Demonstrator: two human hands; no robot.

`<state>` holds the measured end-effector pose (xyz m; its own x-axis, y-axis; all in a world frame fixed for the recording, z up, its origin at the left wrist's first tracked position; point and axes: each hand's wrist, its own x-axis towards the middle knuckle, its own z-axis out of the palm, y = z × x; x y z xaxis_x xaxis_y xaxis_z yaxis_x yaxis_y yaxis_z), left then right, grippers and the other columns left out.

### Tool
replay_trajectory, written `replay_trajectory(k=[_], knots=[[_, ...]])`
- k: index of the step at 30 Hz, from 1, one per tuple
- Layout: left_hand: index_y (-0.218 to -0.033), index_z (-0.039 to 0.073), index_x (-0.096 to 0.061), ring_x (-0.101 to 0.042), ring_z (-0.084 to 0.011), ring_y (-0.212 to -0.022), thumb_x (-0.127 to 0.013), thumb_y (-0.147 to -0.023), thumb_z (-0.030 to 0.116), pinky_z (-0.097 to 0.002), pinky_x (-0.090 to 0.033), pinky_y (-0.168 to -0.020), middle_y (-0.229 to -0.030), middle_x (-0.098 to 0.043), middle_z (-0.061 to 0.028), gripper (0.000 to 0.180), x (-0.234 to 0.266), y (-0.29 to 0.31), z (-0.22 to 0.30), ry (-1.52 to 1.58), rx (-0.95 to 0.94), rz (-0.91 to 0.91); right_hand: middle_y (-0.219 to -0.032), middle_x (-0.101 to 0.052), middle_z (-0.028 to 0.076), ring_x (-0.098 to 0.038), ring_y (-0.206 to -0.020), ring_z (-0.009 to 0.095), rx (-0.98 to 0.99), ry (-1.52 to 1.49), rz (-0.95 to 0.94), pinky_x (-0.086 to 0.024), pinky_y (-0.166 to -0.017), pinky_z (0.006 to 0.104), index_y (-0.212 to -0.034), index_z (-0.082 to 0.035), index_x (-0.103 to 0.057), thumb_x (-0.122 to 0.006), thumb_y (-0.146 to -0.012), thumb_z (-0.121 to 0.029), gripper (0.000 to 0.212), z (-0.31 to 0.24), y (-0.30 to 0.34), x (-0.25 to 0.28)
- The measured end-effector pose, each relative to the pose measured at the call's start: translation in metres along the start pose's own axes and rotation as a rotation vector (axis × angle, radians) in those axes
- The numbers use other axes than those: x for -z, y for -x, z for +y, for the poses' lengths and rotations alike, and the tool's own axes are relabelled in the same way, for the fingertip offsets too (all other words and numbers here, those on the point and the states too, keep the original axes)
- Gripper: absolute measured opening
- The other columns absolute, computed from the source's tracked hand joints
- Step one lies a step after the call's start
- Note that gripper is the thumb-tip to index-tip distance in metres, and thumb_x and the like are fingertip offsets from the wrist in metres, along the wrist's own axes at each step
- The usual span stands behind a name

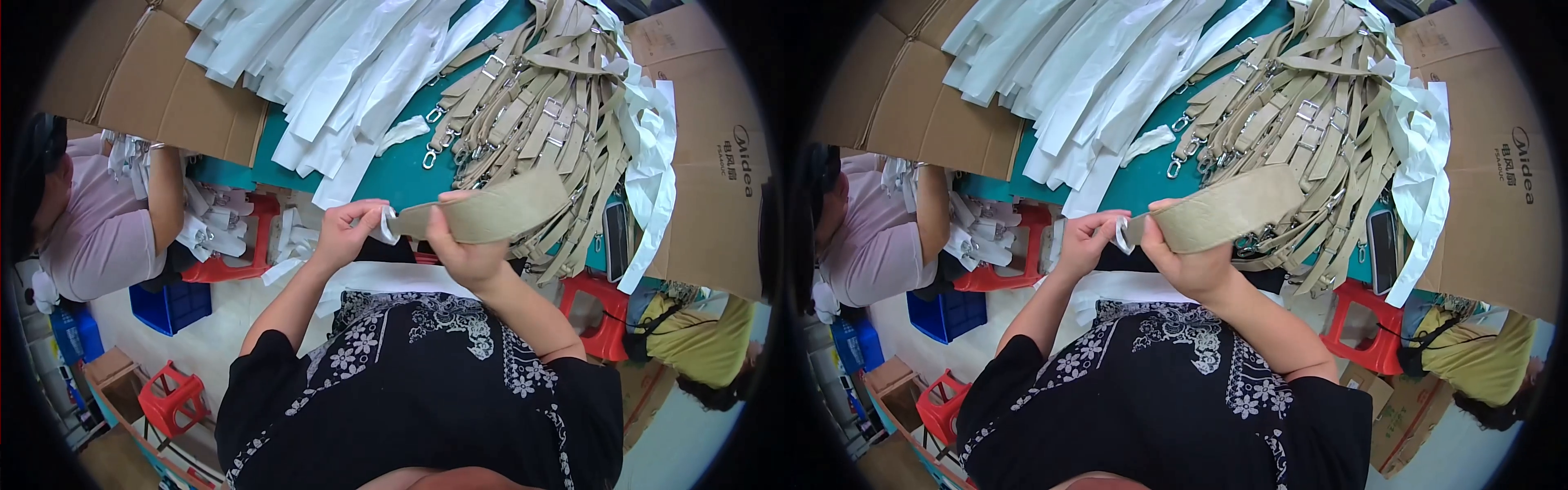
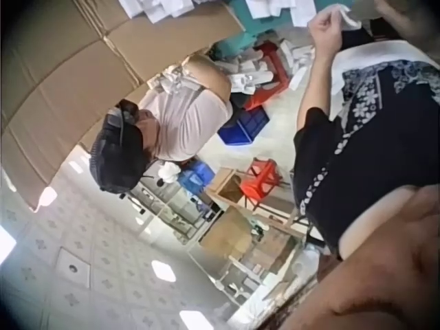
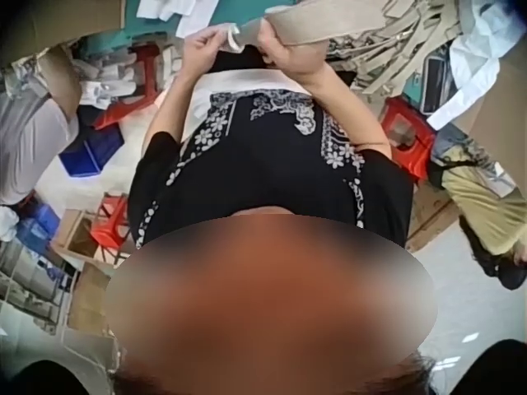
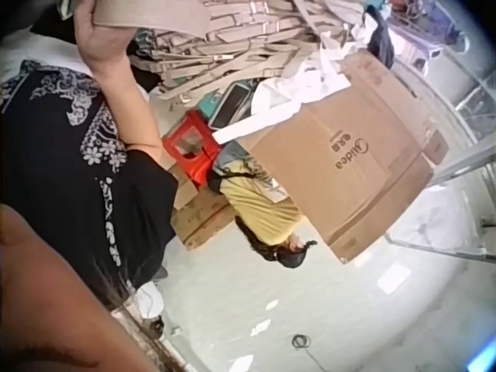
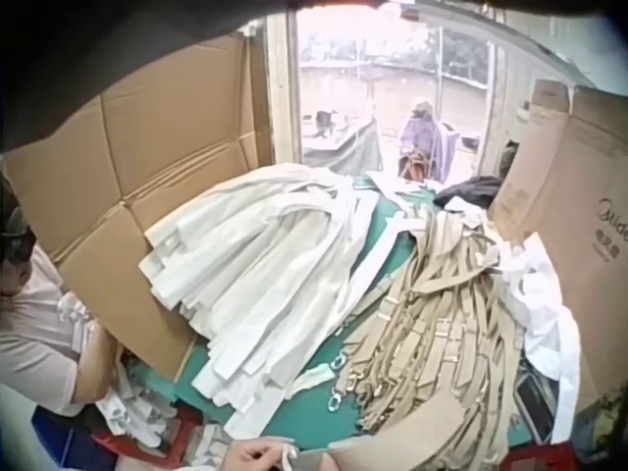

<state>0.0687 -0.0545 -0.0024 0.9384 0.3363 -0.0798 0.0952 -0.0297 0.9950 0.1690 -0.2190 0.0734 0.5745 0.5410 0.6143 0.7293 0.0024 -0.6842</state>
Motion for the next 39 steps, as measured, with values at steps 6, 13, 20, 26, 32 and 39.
replay_trajectory(k=[6, 13, 20, 26, 32, 39], knots=[[-0.089, -0.003, -0.065, -0.058, -0.0142, -0.084, -0.054, -0.086, 0.011, -0.0252, -0.045, -0.077, -0.096, -0.064, -0.0102, 0.017, -0.007, -0.003, 0.002, -0.007, -0.099, 0.063, -0.073, -0.058, 0.008, -0.057, -0.062, 0.021, -0.066, -0.039, 0.101, -0.044, -0.057, 0.0304, -0.085, -0.001, -0.059, -0.064, -0.07, 0.0, 0.016, -0.011, -0.012, 0.005], [-0.086, -0.002, -0.063, -0.058, -0.0156, -0.08, -0.055, -0.084, 0.006, -0.0259, -0.045, -0.071, -0.088, -0.064, -0.0098, 0.012, -0.028, -0.002, 0.0, -0.098, -0.204, 0.221, -0.071, -0.057, 0.008, -0.055, -0.062, 0.023, -0.147, -0.1, 0.133, -0.043, -0.057, 0.0325, -0.081, -0.004, -0.059, -0.062, -0.073, -0.006, 0.008, -0.006, -0.011, -0.003], [-0.08, -0.001, -0.061, -0.057, -0.016, -0.073, -0.056, -0.083, 0.007, -0.0258, -0.045, -0.066, -0.08, -0.062, -0.0076, 0.009, -0.068, -0.008, 0.013, -0.084, -0.355, 0.266, -0.081, -0.053, 0.008, -0.052, -0.068, 0.013, -0.081, -0.071, -0.03, -0.043, -0.06, 0.0242, -0.096, 0.0, -0.048, -0.057, -0.081, -0.004, 0.017, 0.022, 0.021, 0.016], [-0.082, 0.001, -0.065, -0.06, -0.0176, -0.08, -0.056, -0.083, 0.008, -0.0322, -0.044, -0.079, -0.082, -0.065, -0.008, 0.011, -0.057, -0.015, 0.018, -0.098, -0.299, 0.142, -0.085, -0.054, 0.008, -0.053, -0.071, 0.014, -0.256, -0.089, 0.001, -0.042, -0.063, 0.0241, -0.095, 0.0, -0.051, -0.06, -0.08, -0.004, 0.017, 0.017, 0.021, 0.019], [-0.087, 0.001, -0.065, -0.059, -0.0124, -0.084, -0.054, -0.087, 0.016, -0.0333, -0.04, -0.088, -0.086, -0.066, -0.0058, 0.019, -0.031, -0.015, 0.009, -0.009, -0.174, -0.015, -0.083, -0.054, 0.006, -0.053, -0.067, 0.013, -0.073, 0.009, 0.001, -0.042, -0.06, 0.0236, -0.095, -0.001, -0.051, -0.062, -0.079, -0.004, 0.019, 0.035, 0.026, -0.001], [-0.101, 0.001, -0.06, -0.054, -0.008, -0.079, -0.067, -0.079, 0.017, -0.0232, -0.044, -0.075, -0.088, -0.061, -0.0019, 0.028, -0.02, -0.013, 0.027, 0.044, 0.008, -0.218, -0.073, -0.053, 0.003, -0.047, -0.054, 0.006, -0.318, -0.257, 0.001, -0.036, -0.046, 0.0192, -0.101, -0.004, -0.047, -0.058, -0.084, -0.006, 0.021, 0.04, 0.032, -0.003]])
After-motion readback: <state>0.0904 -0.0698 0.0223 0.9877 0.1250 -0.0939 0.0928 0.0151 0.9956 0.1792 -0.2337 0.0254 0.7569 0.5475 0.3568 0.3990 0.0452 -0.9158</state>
